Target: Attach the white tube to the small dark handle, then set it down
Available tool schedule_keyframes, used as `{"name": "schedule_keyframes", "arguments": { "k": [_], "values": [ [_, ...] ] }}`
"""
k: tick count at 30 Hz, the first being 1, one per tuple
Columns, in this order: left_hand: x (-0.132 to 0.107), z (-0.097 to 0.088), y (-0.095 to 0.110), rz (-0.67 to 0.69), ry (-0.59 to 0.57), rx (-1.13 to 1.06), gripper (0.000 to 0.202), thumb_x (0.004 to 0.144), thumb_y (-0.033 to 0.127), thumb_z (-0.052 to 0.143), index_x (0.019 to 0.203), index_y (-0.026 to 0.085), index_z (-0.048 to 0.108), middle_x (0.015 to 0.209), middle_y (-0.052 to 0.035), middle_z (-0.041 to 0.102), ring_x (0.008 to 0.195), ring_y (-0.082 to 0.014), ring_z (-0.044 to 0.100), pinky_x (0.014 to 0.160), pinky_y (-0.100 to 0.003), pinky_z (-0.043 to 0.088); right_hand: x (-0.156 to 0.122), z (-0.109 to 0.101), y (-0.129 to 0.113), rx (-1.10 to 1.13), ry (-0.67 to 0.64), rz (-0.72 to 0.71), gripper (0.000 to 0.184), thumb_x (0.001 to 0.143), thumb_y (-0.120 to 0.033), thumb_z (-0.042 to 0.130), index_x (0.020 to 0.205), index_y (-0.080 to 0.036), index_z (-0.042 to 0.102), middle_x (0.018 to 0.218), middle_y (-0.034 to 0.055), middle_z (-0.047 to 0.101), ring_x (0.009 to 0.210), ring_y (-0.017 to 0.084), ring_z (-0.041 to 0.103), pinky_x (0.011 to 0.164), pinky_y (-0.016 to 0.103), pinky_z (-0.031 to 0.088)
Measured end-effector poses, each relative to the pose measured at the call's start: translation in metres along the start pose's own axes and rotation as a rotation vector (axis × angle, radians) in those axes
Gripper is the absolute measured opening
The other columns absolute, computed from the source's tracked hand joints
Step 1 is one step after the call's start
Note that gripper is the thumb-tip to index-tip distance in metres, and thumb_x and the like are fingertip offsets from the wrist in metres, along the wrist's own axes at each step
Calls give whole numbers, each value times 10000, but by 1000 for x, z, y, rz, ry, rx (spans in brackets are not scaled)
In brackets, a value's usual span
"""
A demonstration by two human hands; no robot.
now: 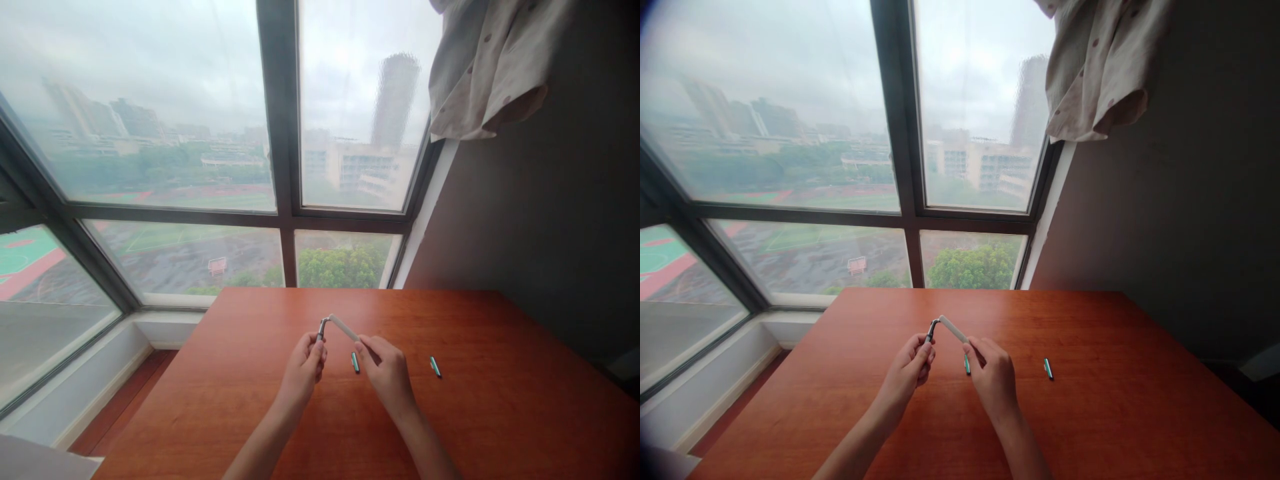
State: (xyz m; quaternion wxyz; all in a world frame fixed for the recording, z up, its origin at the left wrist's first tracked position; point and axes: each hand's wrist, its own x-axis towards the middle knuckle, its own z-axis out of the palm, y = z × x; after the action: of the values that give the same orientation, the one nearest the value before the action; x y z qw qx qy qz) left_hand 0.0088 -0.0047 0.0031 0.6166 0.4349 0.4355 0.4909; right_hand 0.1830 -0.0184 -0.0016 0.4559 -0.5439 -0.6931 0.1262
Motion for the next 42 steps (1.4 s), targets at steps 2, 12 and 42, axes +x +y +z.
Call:
{"name": "schedule_keyframes", "arguments": {
  "k": [2, 12, 42],
  "values": [
    [0, 0, 0, -3, 1, 1, 335, 729, 489, 590, 821, 192, 463, 589, 81, 447, 371, -22, 260, 353, -152, 162, 0, 0, 0, -4, 0, 0, 236, 908, -285, 499, 879, -175, 705, 699, 38, 646, 638, 170, 585, 624, 244, 415],
    [-1, 0, 2, -22, 4, 1, 320, 731, 472, 578, 839, 193, 463, 608, 79, 442, 386, -26, 272, 363, -150, 160, 0, -1, 0, -30, 24, -17, 277, 910, -326, 493, 852, -175, 717, 659, 37, 649, 596, 159, 589, 588, 233, 421],
    [-5, 4, 6, -18, 27, -3, 300, 750, 458, 574, 851, 194, 473, 629, 69, 449, 397, -35, 298, 377, -158, 166, 3, -4, -3, 29, 14, 7, 354, 919, -377, 456, 843, -156, 723, 659, 56, 666, 592, 166, 597, 564, 240, 434]
  ]
}}
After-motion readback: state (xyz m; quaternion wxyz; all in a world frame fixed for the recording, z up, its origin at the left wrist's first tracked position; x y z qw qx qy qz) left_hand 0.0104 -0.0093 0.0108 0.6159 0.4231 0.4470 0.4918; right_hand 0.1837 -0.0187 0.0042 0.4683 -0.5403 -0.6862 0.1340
